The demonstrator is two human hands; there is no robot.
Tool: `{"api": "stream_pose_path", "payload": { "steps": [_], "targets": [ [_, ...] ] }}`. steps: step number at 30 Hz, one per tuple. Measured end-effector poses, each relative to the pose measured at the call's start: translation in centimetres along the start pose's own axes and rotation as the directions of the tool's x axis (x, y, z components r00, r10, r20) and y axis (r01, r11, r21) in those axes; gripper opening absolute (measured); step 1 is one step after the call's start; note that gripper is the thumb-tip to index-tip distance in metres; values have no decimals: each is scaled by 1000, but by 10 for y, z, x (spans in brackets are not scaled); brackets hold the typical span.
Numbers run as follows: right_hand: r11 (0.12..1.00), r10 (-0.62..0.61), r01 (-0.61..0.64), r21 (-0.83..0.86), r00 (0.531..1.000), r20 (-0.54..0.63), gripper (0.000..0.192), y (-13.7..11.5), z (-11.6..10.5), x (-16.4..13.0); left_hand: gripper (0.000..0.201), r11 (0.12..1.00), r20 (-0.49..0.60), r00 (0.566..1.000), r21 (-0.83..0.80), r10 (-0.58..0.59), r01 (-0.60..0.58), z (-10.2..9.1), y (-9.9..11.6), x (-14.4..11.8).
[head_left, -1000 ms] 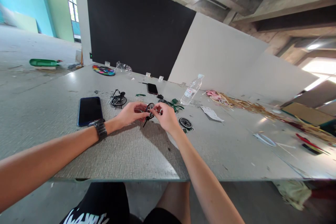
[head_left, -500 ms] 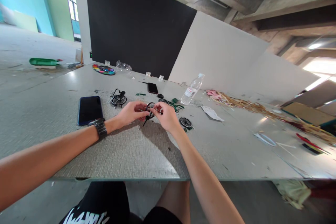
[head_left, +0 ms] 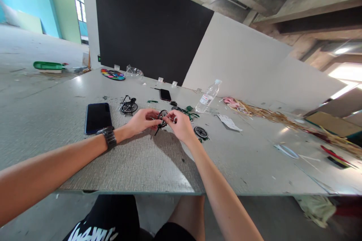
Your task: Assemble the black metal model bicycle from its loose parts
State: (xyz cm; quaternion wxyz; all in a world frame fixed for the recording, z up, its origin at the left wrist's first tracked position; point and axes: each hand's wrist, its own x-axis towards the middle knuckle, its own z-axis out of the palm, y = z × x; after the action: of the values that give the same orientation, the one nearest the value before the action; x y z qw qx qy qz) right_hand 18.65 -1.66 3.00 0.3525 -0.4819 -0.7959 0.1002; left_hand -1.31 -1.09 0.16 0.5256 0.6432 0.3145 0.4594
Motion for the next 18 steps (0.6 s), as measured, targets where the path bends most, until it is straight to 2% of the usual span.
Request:
{"api": "stream_pose_path", "payload": {
  "steps": [12, 18],
  "targets": [
    [1000, 0, 1, 26, 1000, -4, 20, 5, 2, 1, 36, 1000, 7, 1000, 26, 0, 0, -1, -2, 0],
    [996, 47, -47, 70, 999, -3, 25, 3, 2, 1, 37, 999, 15, 1000, 37, 10, -10, 0, 1, 0]
  ]
}}
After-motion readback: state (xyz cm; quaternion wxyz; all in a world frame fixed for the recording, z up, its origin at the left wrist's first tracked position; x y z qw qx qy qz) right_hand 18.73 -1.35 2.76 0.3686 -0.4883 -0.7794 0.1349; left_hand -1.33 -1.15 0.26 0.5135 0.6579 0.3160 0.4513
